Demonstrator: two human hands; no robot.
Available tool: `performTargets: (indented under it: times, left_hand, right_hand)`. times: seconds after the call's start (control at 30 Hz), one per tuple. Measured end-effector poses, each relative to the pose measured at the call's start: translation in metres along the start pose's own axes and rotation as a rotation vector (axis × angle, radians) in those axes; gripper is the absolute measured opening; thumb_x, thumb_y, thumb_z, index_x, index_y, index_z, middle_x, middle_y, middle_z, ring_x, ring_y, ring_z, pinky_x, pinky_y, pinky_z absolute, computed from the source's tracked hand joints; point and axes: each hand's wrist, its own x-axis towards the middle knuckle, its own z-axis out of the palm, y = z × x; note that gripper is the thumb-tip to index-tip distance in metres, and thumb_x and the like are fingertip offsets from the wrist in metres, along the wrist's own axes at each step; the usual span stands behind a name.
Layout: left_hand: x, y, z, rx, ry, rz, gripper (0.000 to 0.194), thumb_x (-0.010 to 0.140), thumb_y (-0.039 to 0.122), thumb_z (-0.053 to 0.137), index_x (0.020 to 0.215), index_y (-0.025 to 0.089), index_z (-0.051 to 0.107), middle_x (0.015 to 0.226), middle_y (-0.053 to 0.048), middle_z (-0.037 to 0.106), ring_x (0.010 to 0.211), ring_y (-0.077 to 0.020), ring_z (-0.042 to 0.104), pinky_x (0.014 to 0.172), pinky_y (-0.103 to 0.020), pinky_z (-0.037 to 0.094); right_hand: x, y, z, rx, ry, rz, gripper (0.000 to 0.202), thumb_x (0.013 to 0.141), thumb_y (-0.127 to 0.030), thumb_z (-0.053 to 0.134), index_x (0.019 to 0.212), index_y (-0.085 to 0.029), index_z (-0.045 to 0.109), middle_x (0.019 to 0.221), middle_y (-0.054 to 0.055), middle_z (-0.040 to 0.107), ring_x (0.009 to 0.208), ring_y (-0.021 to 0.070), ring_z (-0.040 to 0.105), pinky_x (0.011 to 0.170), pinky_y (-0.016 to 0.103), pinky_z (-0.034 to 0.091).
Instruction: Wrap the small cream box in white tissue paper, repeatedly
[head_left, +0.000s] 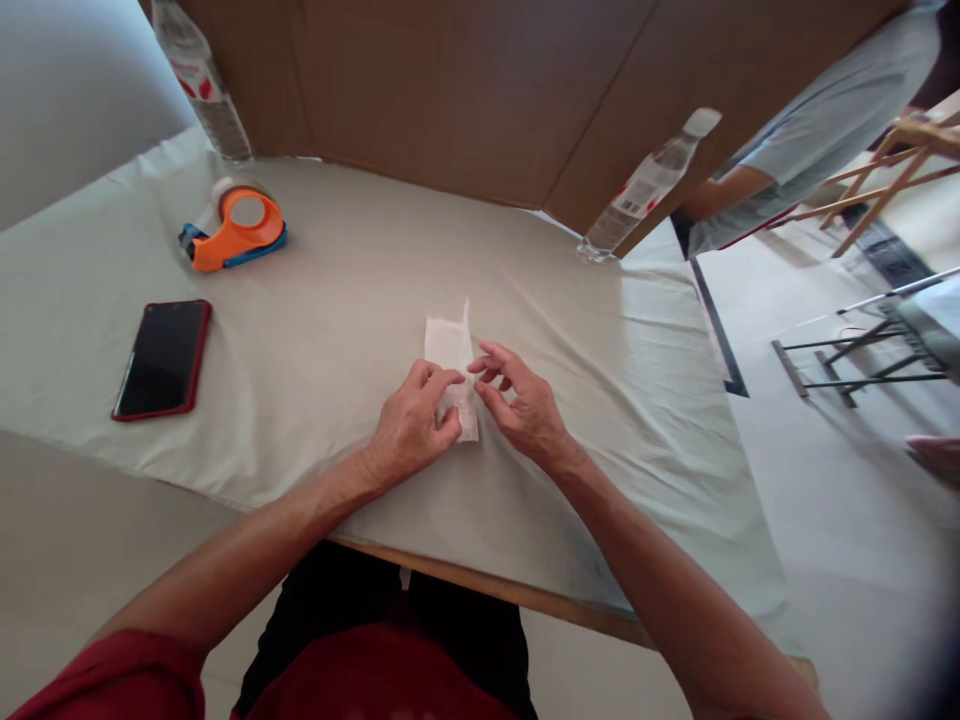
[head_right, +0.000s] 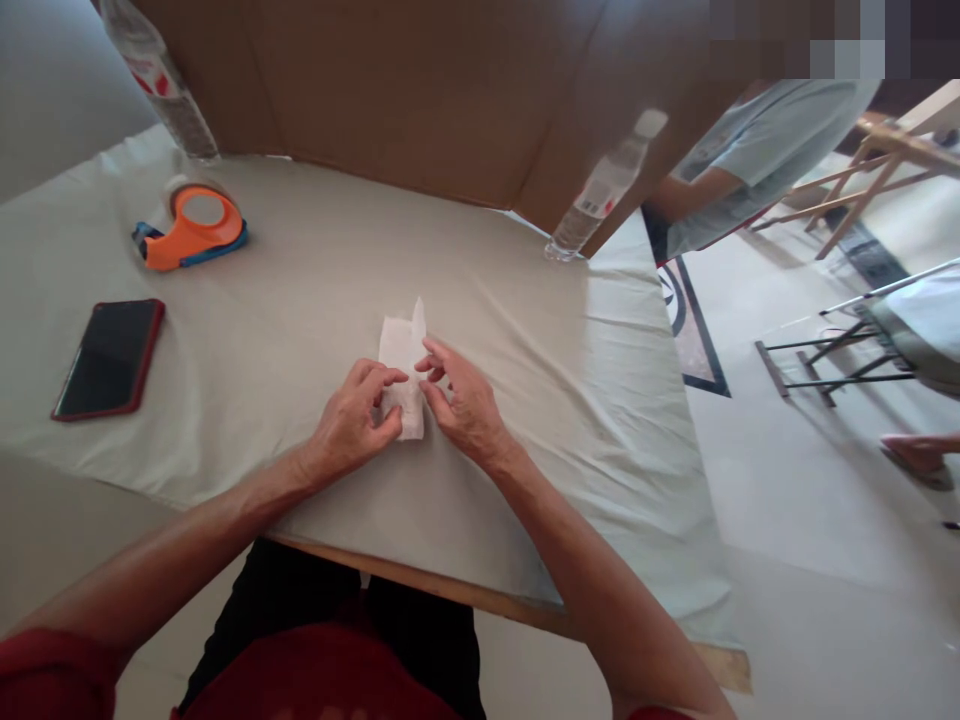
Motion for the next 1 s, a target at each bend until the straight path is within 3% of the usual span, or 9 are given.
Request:
performTargets:
  times: [0.1, 0.2, 0.27, 0.33, 0.43, 0.57, 0.73, 0.87, 1.0]
  left_hand:
    - [0.000, 0.002, -0.002, 0.097, 0.014, 0.086, 0.038, 0.082, 0.012, 0.056, 0.117, 0.021, 0.064, 0.121, -0.009, 0.061, 0.073, -0.0113, 0.060, 0.067, -0.025, 0.054]
    - [0.001, 0.001, -0.004, 0.165, -0.005, 0.187, 0.038, 0.081, 0.009, 0.054, 0.115, 0.021, 0.066, 0.127, -0.009, 0.064, 0.084, -0.0146, 0.066, 0.078, -0.028, 0.057]
    - [0.002, -0.001, -0.003, 0.168, -0.009, 0.232, 0.035, 0.081, 0.007, 0.054, 0.111, 0.020, 0.067, 0.120, -0.010, 0.069, 0.094, -0.0186, 0.069, 0.084, -0.031, 0.058]
    - [0.003, -0.004, -0.003, 0.159, -0.006, 0.245, 0.031, 0.082, 0.007, 0.053, 0.107, 0.019, 0.068, 0.110, -0.010, 0.072, 0.099, -0.0211, 0.069, 0.086, -0.032, 0.058]
    - [0.004, -0.006, -0.002, 0.137, -0.007, 0.243, 0.028, 0.082, 0.007, 0.053, 0.103, 0.018, 0.068, 0.104, -0.009, 0.073, 0.096, -0.0208, 0.069, 0.083, -0.031, 0.058]
    - [0.004, -0.005, -0.002, 0.119, 0.003, 0.251, 0.029, 0.082, 0.006, 0.052, 0.103, 0.017, 0.068, 0.103, -0.010, 0.073, 0.095, -0.0209, 0.069, 0.083, -0.032, 0.058]
    - [0.004, -0.005, -0.004, 0.083, -0.037, 0.231, 0.028, 0.083, 0.007, 0.052, 0.103, 0.018, 0.068, 0.104, -0.010, 0.073, 0.096, -0.0213, 0.068, 0.086, -0.034, 0.058]
    - [0.004, -0.006, -0.005, 0.036, -0.063, 0.196, 0.029, 0.083, 0.008, 0.052, 0.106, 0.019, 0.067, 0.105, -0.009, 0.073, 0.099, -0.0216, 0.068, 0.088, -0.035, 0.058]
    - [0.005, -0.007, -0.004, 0.015, -0.072, 0.155, 0.029, 0.081, 0.007, 0.052, 0.104, 0.018, 0.067, 0.103, -0.009, 0.073, 0.099, -0.0223, 0.068, 0.088, -0.036, 0.058]
  right_hand:
    - [0.011, 0.004, 0.005, -0.074, -0.105, -0.102, 0.045, 0.094, -0.025, 0.053, 0.139, -0.023, 0.056, 0.108, 0.006, 0.077, 0.108, 0.0234, 0.066, 0.101, 0.044, 0.049]
    - [0.020, 0.007, 0.007, -0.078, -0.198, -0.118, 0.044, 0.093, -0.021, 0.051, 0.137, -0.025, 0.059, 0.102, 0.005, 0.079, 0.111, 0.0251, 0.066, 0.105, 0.048, 0.046]
    - [0.022, 0.010, 0.006, -0.055, -0.193, -0.093, 0.042, 0.091, -0.022, 0.054, 0.132, -0.025, 0.062, 0.103, 0.005, 0.079, 0.111, 0.0250, 0.066, 0.104, 0.048, 0.046]
    - [0.024, 0.013, 0.005, -0.012, -0.102, -0.014, 0.038, 0.089, -0.025, 0.058, 0.126, -0.024, 0.065, 0.106, 0.006, 0.078, 0.106, 0.0239, 0.068, 0.099, 0.045, 0.050]
    - [0.031, 0.022, 0.004, 0.090, 0.035, 0.225, 0.037, 0.084, -0.029, 0.062, 0.118, -0.018, 0.066, 0.104, 0.009, 0.076, 0.084, 0.0199, 0.069, 0.075, 0.037, 0.056]
    - [0.046, 0.029, 0.009, 0.222, -0.047, 0.488, 0.046, 0.078, -0.036, 0.071, 0.118, -0.014, 0.063, 0.088, 0.007, 0.072, 0.058, 0.0145, 0.061, 0.047, 0.027, 0.045]
    - [0.063, 0.021, 0.018, 0.412, -0.154, 0.523, 0.039, 0.071, -0.042, 0.079, 0.097, -0.017, 0.064, 0.064, -0.001, 0.060, 0.051, 0.0102, 0.049, 0.042, 0.023, 0.035]
    - [0.068, 0.017, 0.021, 0.509, -0.167, 0.544, 0.036, 0.063, -0.043, 0.079, 0.082, -0.019, 0.060, 0.064, -0.003, 0.056, 0.050, 0.0086, 0.042, 0.042, 0.023, 0.030]
    - [0.065, 0.014, 0.028, 0.512, -0.102, 0.433, 0.029, 0.066, -0.043, 0.073, 0.077, -0.019, 0.060, 0.069, -0.002, 0.057, 0.060, 0.0109, 0.046, 0.051, 0.025, 0.038]
